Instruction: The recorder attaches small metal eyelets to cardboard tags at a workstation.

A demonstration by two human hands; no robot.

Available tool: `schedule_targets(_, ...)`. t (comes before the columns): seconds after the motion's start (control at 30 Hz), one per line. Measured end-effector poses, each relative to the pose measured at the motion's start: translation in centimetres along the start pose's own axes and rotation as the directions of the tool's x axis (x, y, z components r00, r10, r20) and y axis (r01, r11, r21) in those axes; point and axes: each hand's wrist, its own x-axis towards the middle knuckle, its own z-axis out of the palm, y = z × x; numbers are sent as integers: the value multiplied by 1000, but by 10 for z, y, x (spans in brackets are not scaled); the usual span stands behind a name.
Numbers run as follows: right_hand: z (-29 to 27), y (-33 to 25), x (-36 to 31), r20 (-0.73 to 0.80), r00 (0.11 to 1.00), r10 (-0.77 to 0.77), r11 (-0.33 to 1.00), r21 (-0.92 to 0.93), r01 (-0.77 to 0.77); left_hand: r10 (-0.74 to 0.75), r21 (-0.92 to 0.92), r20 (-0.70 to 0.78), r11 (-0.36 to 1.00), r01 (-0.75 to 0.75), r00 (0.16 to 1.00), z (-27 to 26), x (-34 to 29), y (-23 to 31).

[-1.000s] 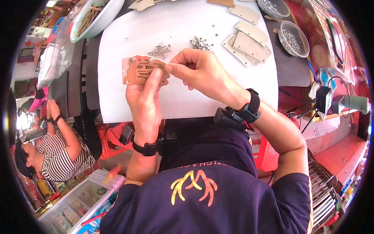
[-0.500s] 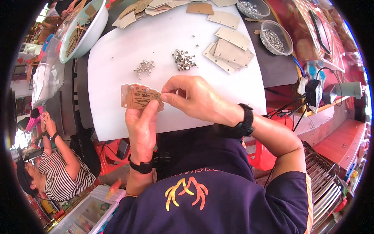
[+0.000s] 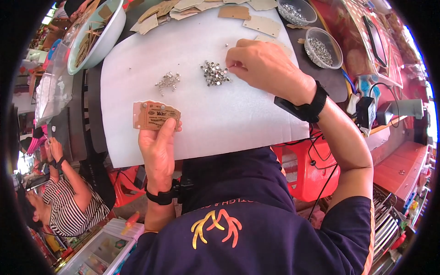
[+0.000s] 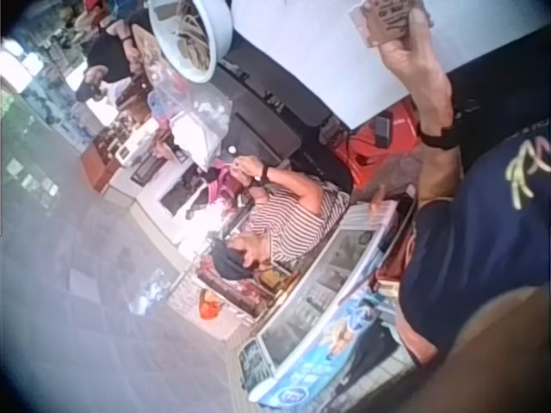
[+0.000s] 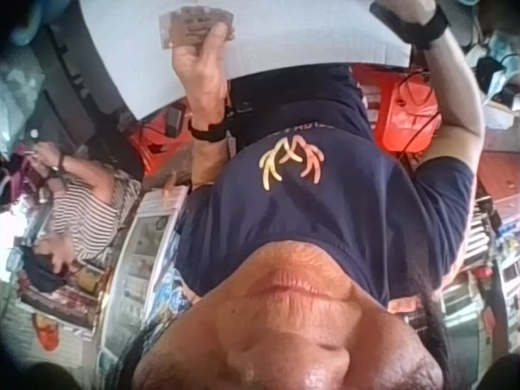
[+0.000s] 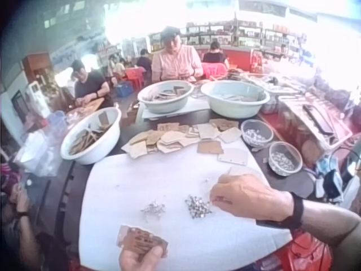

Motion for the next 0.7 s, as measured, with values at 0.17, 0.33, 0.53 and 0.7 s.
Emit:
schedule_targets(0.17, 9, -3, 5, 92, 995, -32, 999, 37, 29, -3, 8, 4, 1000, 3, 1000, 2, 0, 1)
schedule_targets(0.33, 11, -1, 6, 92, 991, -100, 994, -28, 103, -3, 27, 1, 1000, 3, 1000, 3, -1, 2)
schedule_targets(0.53, 14, 2, 11, 73, 973, -220, 964, -137, 228, 12, 16, 3, 1000, -12, 1000, 6, 0, 5)
schedule_targets(0.7, 3, 6, 4, 89, 970, -225, 962, -135, 236, 7, 24, 5, 1000, -7, 1000, 6, 1, 5)
